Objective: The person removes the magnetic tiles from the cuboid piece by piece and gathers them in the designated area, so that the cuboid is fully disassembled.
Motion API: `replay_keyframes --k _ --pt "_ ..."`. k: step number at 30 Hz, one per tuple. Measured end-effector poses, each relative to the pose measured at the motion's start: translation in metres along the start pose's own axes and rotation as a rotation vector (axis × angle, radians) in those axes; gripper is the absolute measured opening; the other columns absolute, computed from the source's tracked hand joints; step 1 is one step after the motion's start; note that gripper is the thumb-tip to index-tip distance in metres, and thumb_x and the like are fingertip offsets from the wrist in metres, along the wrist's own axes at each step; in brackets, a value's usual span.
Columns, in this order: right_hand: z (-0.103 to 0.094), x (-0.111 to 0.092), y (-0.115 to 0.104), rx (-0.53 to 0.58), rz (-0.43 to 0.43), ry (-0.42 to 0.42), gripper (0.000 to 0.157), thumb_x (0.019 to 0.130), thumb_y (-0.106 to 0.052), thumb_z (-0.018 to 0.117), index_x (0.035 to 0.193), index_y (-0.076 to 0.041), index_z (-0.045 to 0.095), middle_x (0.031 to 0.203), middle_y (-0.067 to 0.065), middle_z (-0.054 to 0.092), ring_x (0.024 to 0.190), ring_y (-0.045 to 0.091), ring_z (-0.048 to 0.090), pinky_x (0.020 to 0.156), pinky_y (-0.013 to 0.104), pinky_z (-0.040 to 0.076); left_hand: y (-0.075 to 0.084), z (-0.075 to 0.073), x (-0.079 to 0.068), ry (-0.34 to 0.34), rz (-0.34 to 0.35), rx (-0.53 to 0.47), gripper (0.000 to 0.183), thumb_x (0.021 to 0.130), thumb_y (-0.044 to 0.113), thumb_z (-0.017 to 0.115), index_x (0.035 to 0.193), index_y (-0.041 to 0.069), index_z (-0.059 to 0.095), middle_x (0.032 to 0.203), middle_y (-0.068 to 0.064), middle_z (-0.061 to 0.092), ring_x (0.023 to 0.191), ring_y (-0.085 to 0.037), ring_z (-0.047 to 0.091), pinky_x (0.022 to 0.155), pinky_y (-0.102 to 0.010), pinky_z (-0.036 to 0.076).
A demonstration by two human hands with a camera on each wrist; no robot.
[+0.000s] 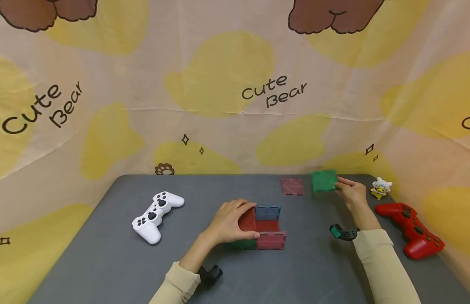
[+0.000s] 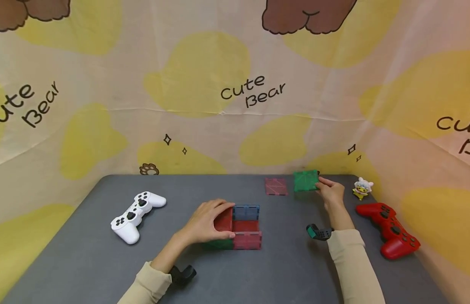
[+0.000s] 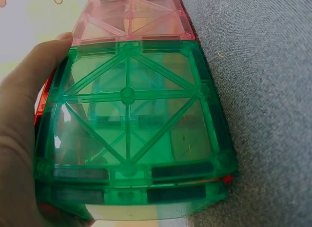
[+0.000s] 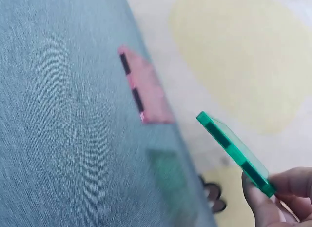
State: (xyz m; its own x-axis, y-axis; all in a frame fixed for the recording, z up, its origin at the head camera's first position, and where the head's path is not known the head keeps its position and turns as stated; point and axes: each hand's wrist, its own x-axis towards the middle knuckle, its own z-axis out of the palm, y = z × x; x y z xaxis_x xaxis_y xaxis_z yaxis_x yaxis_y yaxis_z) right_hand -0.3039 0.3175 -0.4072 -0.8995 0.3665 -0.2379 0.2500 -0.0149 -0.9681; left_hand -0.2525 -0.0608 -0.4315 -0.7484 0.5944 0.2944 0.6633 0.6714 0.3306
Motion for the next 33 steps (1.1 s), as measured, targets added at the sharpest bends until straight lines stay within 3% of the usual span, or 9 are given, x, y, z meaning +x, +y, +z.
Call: replay_keyframes --k 2,5,16,21,23,25,29,33 --pt "-0.001 0.005 0.004 -0.027 0.016 -0.008 0.050 0.092 -0.007 0.049 0.138 0.001 0.035 0.147 0.020 0.028 0.065 -0.009 0.054 0.074 0.016 0.050 0.000 0.001 0.000 0.001 -0.002 0.002 0.077 0.070 0.064 0.064 0.134 0.024 0.048 0.126 0.003 0.052 0.113 -0.016 0.049 0.090 -0.039 0.038" --pt "-0.003 0.013 0.010 -0.063 0.038 -0.016 0.049 0.092 -0.007 0.047 0.139 0.002 0.034 0.148 0.022 0.022 0.064 -0.009 0.052 0.076 0.017 0.050 0.001 0.001 -0.001 0.001 -0.003 -0.005 0.076 0.070 0.063 0.064 0.133 0.024 0.048 0.126 0.002 0.052 0.113 -0.016 0.049 0.090 -0.040 0.038" --pt "-0.006 0.034 0.028 -0.136 0.031 -0.025 0.047 0.091 -0.001 0.048 0.136 0.006 0.037 0.143 0.027 0.029 0.061 -0.011 0.050 0.068 0.017 0.052 0.001 0.002 0.000 -0.003 0.009 0.004 0.077 0.070 0.063 0.064 0.134 0.023 0.048 0.126 0.002 0.052 0.113 -0.017 0.049 0.090 -0.040 0.038" --pt "-0.005 0.039 0.031 -0.308 -0.030 0.020 0.041 0.090 -0.003 0.052 0.130 0.008 0.046 0.134 0.030 0.042 0.060 -0.007 0.052 0.065 0.019 0.052 0.002 0.001 0.001 -0.013 0.012 0.005 0.078 0.070 0.063 0.064 0.134 0.022 0.048 0.126 0.002 0.052 0.113 -0.017 0.049 0.089 -0.039 0.038" --pt "-0.004 0.039 0.031 -0.434 -0.075 0.055 0.037 0.090 -0.006 0.054 0.124 0.009 0.052 0.127 0.030 0.049 0.063 0.002 0.058 0.066 0.024 0.053 0.002 0.001 0.001 -0.016 0.010 0.004 0.078 0.070 0.063 0.064 0.134 0.022 0.048 0.126 0.002 0.052 0.113 -0.017 0.049 0.089 -0.039 0.038" --pt "-0.002 0.037 0.031 -0.562 -0.125 0.088 0.034 0.090 -0.009 0.056 0.119 0.009 0.057 0.123 0.030 0.052 0.081 0.021 0.063 0.077 0.035 0.052 0.002 0.000 0.001 -0.021 0.005 0.002 0.078 0.070 0.063 0.064 0.134 0.022 0.047 0.126 0.002 0.051 0.114 -0.017 0.049 0.089 -0.039 0.038" --pt "0.004 0.030 0.031 -0.713 -0.201 0.152 0.032 0.089 -0.012 0.057 0.113 0.008 0.061 0.119 0.029 0.054 0.114 0.049 0.041 0.095 0.053 0.036 0.002 0.000 0.000 -0.019 0.001 -0.002 0.078 0.070 0.063 0.064 0.134 0.023 0.047 0.127 0.002 0.051 0.114 -0.017 0.048 0.089 -0.039 0.038" --pt "0.010 0.030 0.032 -0.723 -0.248 0.215 0.028 0.087 -0.009 0.059 0.108 0.008 0.064 0.114 0.029 0.058 0.111 0.048 0.045 0.095 0.055 0.034 0.001 0.000 0.000 -0.011 0.001 0.007 0.078 0.070 0.063 0.064 0.134 0.023 0.047 0.126 0.002 0.051 0.113 -0.016 0.049 0.088 -0.038 0.038"
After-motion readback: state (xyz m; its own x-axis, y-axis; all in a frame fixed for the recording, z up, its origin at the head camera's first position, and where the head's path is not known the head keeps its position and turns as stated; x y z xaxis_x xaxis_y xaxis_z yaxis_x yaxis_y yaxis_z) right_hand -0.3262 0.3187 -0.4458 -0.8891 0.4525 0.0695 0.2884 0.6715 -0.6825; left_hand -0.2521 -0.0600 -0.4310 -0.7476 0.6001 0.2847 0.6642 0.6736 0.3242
